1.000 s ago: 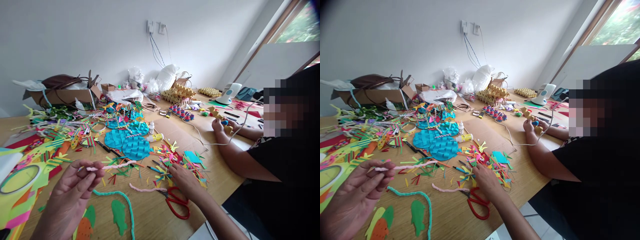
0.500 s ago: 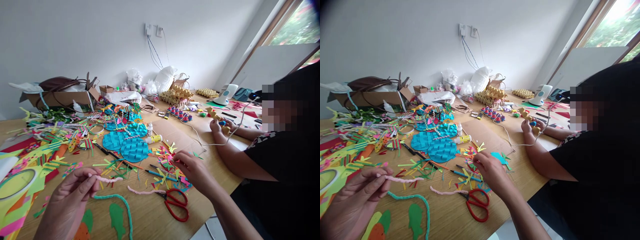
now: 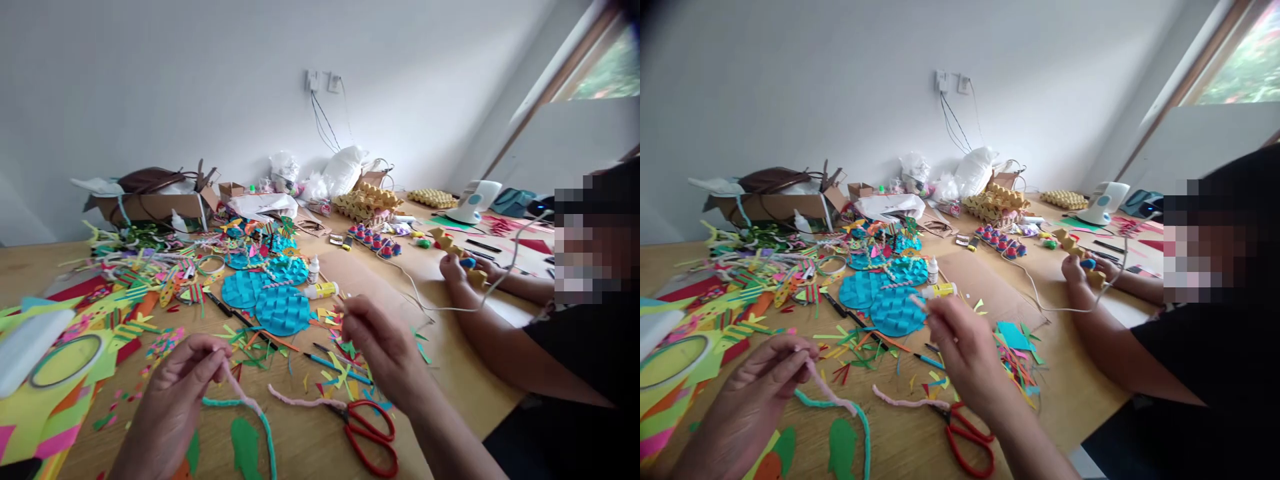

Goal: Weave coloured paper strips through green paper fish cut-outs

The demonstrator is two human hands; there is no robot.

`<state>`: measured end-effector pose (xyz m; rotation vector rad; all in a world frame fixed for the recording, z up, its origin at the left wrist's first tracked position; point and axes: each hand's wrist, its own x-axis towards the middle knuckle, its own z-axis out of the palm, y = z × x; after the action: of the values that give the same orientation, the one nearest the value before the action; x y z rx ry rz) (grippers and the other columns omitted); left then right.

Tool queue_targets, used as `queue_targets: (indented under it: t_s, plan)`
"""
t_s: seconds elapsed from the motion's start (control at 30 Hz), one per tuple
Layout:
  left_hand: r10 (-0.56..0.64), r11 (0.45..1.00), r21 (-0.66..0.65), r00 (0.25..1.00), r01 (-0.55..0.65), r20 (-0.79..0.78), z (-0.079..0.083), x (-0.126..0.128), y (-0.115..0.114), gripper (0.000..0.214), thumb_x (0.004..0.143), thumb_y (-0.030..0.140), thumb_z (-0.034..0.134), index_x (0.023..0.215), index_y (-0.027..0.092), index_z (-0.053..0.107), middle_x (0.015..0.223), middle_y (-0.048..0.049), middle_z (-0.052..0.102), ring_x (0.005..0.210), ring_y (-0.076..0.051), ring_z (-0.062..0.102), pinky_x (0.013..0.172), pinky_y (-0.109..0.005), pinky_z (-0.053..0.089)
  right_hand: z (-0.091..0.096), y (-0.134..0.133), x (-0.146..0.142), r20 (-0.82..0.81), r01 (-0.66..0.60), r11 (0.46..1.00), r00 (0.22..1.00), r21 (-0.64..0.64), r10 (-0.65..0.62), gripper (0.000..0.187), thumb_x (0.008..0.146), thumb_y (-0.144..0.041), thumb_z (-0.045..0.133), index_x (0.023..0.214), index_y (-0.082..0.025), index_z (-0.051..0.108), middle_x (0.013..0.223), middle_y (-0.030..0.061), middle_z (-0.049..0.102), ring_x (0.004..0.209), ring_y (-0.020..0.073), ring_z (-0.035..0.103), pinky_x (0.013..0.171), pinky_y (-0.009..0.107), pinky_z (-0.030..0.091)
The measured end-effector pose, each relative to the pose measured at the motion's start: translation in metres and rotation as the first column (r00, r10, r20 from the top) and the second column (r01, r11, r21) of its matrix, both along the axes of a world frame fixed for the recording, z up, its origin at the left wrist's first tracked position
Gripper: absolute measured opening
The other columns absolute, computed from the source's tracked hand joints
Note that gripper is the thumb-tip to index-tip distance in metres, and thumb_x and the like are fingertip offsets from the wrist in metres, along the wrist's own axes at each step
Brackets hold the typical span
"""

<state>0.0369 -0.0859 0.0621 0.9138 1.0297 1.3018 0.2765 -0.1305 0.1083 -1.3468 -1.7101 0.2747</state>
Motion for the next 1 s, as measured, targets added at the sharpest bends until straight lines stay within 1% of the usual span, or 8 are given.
queue_targets:
  t_s: [0.07, 0.17, 0.33, 0.4, 0.67, 0.8, 0.9, 1.0]
  plan:
    - [-0.048, 0.998, 0.047, 0.999, 0.048, -0.005, 0.002, 0.003, 0.001, 0.021, 0.054, 0.030, 0.079, 0.064, 0.019, 0.065, 0.067, 0.0022, 0.064, 0.061, -0.010, 0.055, 0.056, -0.016, 0.048, -0.001, 0.006, -0.024, 0.012, -0.135, 0.989, 0.991, -0.054, 0.136, 0.013, 0.088, -0.020, 0.044, 0.078, -0.018, 0.052, 0.068, -0.0018, 0.052, 0.061, 0.0093, 0.047, 0.057, 0.020, 0.035]
    - [-0.089, 0.990, 0.105, 0.996, 0.091, -0.020, 0.006, 0.005, 0.003, 0.016, 0.062, 0.030, 0.074, 0.065, 0.019, 0.064, 0.066, 0.0023, 0.062, 0.058, -0.009, 0.053, 0.054, -0.015, 0.046, -0.014, 0.016, -0.056, -0.014, -0.248, 0.956, 0.968, -0.157, 0.249, 0.009, 0.082, -0.022, 0.055, 0.075, -0.018, 0.053, 0.070, -0.0020, 0.052, 0.063, 0.0090, 0.047, 0.056, 0.018, 0.033]
    - [-0.130, 0.982, 0.138, 0.991, 0.132, -0.021, 0.005, 0.002, 0.004, 0.014, 0.069, 0.029, 0.069, 0.065, 0.018, 0.061, 0.067, 0.0025, 0.059, 0.059, -0.009, 0.052, 0.056, -0.017, 0.045, -0.042, 0.024, -0.086, -0.113, -0.324, 0.874, 0.946, -0.363, 0.303, 0.012, 0.074, -0.020, 0.063, 0.085, -0.019, 0.057, 0.072, -0.0034, 0.055, 0.059, 0.0080, 0.048, 0.051, 0.017, 0.030]
    - [-0.160, 0.978, 0.133, 0.987, 0.162, -0.022, 0.003, 0.002, 0.003, 0.014, 0.071, 0.029, 0.068, 0.065, 0.018, 0.061, 0.067, 0.0023, 0.058, 0.059, -0.010, 0.051, 0.057, -0.018, 0.045, -0.048, 0.024, -0.089, -0.137, -0.335, 0.866, 0.942, -0.372, 0.306, 0.002, 0.077, -0.016, 0.058, 0.076, -0.017, 0.057, 0.065, -0.0047, 0.052, 0.056, 0.0071, 0.046, 0.051, 0.016, 0.028]
    - [-0.253, 0.958, 0.120, 0.966, 0.259, -0.061, -0.002, 0.001, 0.009, 0.020, 0.073, 0.033, 0.065, 0.064, 0.017, 0.059, 0.062, 0.0028, 0.053, 0.059, -0.009, 0.045, 0.056, -0.017, 0.040, -0.046, 0.032, -0.070, -0.114, -0.370, 0.856, 0.929, -0.361, 0.353, 0.018, 0.082, -0.016, 0.052, 0.065, -0.016, 0.051, 0.058, -0.0055, 0.043, 0.056, 0.0069, 0.040, 0.051, 0.017, 0.025]
    - [-0.221, 0.971, 0.091, 0.975, 0.222, -0.025, 0.002, -0.001, 0.016, 0.019, 0.071, 0.032, 0.068, 0.065, 0.017, 0.059, 0.066, 0.0027, 0.056, 0.059, -0.008, 0.046, 0.056, -0.016, 0.040, -0.044, 0.041, -0.071, -0.157, -0.402, 0.847, 0.916, -0.347, 0.370, 0.016, 0.080, -0.010, 0.051, 0.065, -0.017, 0.049, 0.061, -0.0060, 0.042, 0.059, 0.0067, 0.040, 0.055, 0.016, 0.026]
    - [-0.192, 0.972, 0.136, 0.981, 0.193, -0.019, 0.010, -0.001, 0.020, 0.017, 0.073, 0.031, 0.067, 0.067, 0.017, 0.059, 0.075, 0.0006, 0.062, 0.057, -0.007, 0.049, 0.055, -0.017, 0.042, -0.045, 0.047, -0.080, -0.217, -0.434, 0.829, 0.900, -0.353, 0.379, 0.014, 0.079, -0.011, 0.051, 0.066, -0.017, 0.049, 0.062, -0.0060, 0.043, 0.060, 0.0070, 0.040, 0.055, 0.016, 0.027]
    - [-0.190, 0.965, 0.184, 0.982, 0.185, 0.012, 0.017, 0.001, 0.023, 0.013, 0.076, 0.030, 0.064, 0.070, 0.019, 0.059, 0.073, 0.0006, 0.063, 0.057, -0.009, 0.053, 0.056, -0.019, 0.045, -0.046, 0.055, -0.089, -0.327, -0.494, 0.797, 0.860, -0.348, 0.390, 0.010, 0.081, -0.016, 0.050, 0.071, -0.017, 0.052, 0.064, -0.0054, 0.043, 0.061, 0.0078, 0.039, 0.054, 0.017, 0.027]
